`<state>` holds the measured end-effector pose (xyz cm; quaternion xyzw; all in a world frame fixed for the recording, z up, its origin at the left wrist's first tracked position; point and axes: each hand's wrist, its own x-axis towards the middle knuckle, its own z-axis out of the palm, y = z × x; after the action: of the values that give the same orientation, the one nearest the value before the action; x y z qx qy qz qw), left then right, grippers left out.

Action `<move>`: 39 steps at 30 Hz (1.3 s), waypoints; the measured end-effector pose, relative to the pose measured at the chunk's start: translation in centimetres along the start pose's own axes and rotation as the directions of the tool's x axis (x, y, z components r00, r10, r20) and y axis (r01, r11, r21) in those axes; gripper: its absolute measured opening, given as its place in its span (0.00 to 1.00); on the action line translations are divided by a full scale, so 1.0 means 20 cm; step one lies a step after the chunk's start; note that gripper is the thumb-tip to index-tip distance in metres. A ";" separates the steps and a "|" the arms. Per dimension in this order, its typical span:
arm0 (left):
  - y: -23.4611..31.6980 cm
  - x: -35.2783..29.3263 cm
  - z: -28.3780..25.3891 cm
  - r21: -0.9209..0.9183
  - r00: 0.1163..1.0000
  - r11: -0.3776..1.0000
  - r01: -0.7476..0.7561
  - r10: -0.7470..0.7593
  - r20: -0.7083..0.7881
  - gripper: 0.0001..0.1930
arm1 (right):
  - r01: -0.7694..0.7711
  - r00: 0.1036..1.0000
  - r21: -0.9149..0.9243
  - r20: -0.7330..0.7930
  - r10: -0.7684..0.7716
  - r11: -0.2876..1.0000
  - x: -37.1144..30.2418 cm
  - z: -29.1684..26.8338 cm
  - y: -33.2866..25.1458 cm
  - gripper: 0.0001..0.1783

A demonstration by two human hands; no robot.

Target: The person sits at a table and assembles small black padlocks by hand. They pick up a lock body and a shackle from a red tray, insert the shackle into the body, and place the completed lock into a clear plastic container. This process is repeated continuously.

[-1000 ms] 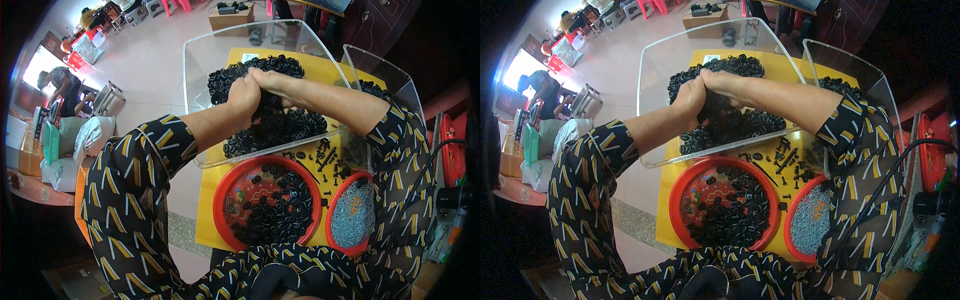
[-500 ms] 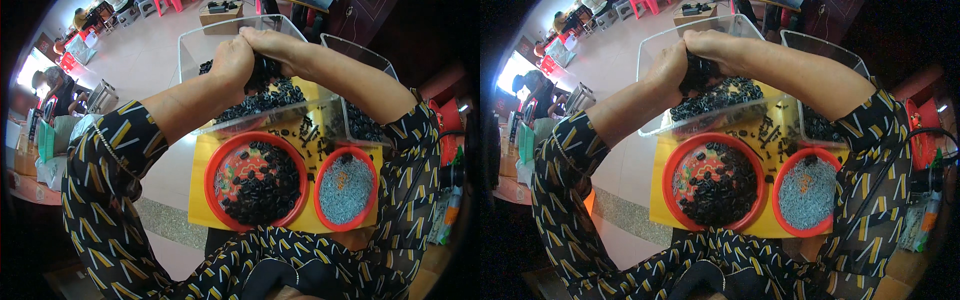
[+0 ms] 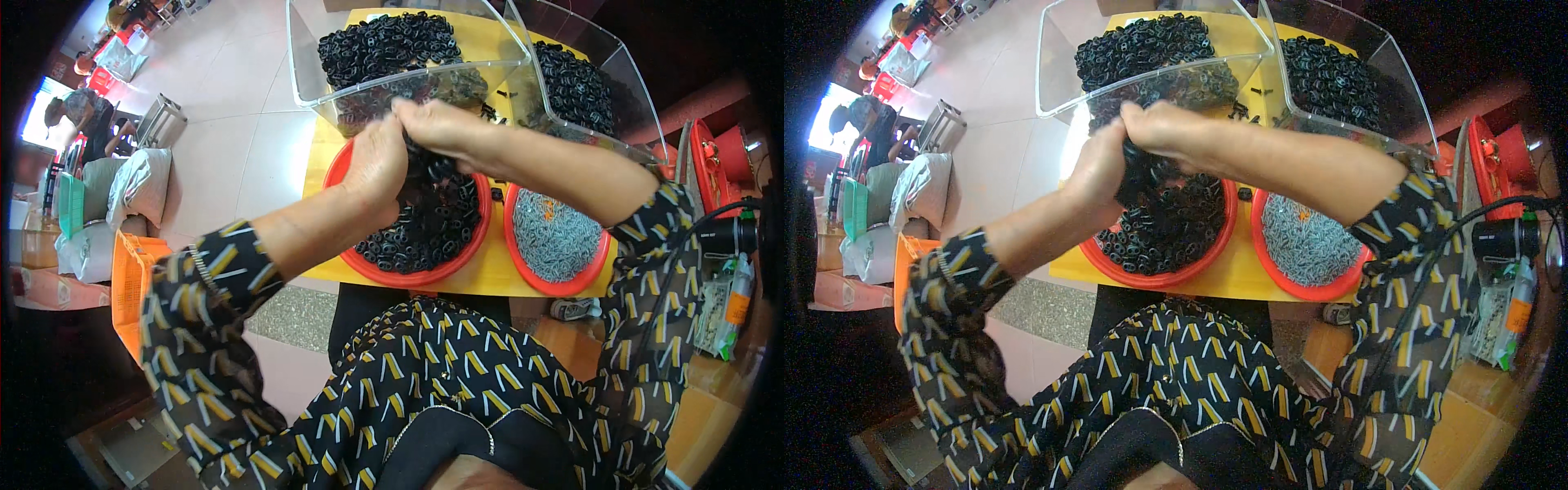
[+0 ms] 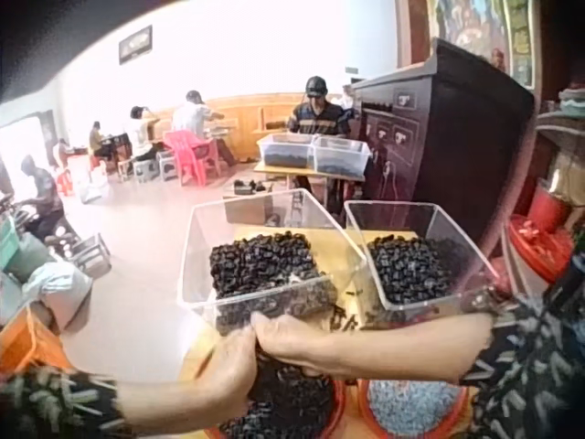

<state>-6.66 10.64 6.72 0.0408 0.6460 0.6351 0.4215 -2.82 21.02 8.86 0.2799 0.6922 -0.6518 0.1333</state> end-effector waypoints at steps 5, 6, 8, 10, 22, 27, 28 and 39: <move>-0.10 -0.02 0.00 -0.082 0.981 0.980 0.182 -0.175 0.089 0.17 | -0.143 0.985 -0.342 -0.140 0.100 0.929 0.03 -0.01 0.10 0.28; -0.11 -0.02 -0.02 -0.115 0.971 0.972 0.204 -0.186 0.150 0.17 | -0.179 0.979 -0.337 -0.153 0.134 0.924 0.01 -0.01 0.08 0.24; -0.14 -0.01 -0.07 -0.175 0.942 0.951 0.253 -0.201 0.270 0.18 | -0.113 0.993 -0.450 -0.076 0.089 0.886 0.12 -0.06 0.17 0.27; -0.12 -0.06 -0.10 -0.118 0.940 0.965 0.235 -0.195 0.279 0.19 | -0.089 0.996 -0.452 -0.032 0.084 0.888 0.15 -0.08 0.20 0.25; -0.26 -0.35 -0.23 0.537 0.879 0.721 -0.437 0.217 0.424 0.21 | 0.385 0.849 -0.850 0.173 -0.500 0.360 -0.01 -0.11 0.24 0.12; -0.41 -0.41 -0.27 0.522 0.838 0.655 -0.546 0.418 0.352 0.18 | 0.633 0.491 -0.774 0.411 -0.768 -0.009 -0.09 0.01 0.43 0.09; -0.44 -0.41 -0.28 0.546 0.802 0.592 -0.593 0.496 0.334 0.18 | 0.603 0.407 -0.789 0.434 -0.804 -0.120 -0.09 0.01 0.44 0.11; -0.58 -0.33 -0.31 0.606 0.555 0.311 -0.733 0.788 0.267 0.12 | 0.686 0.516 -0.659 0.143 -0.845 0.308 -0.34 -0.03 0.33 0.10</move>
<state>-0.48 -0.21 -1.06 0.4599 0.7430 0.4862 0.0024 6.41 20.12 7.22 -0.0774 0.9265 -0.3159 -0.1891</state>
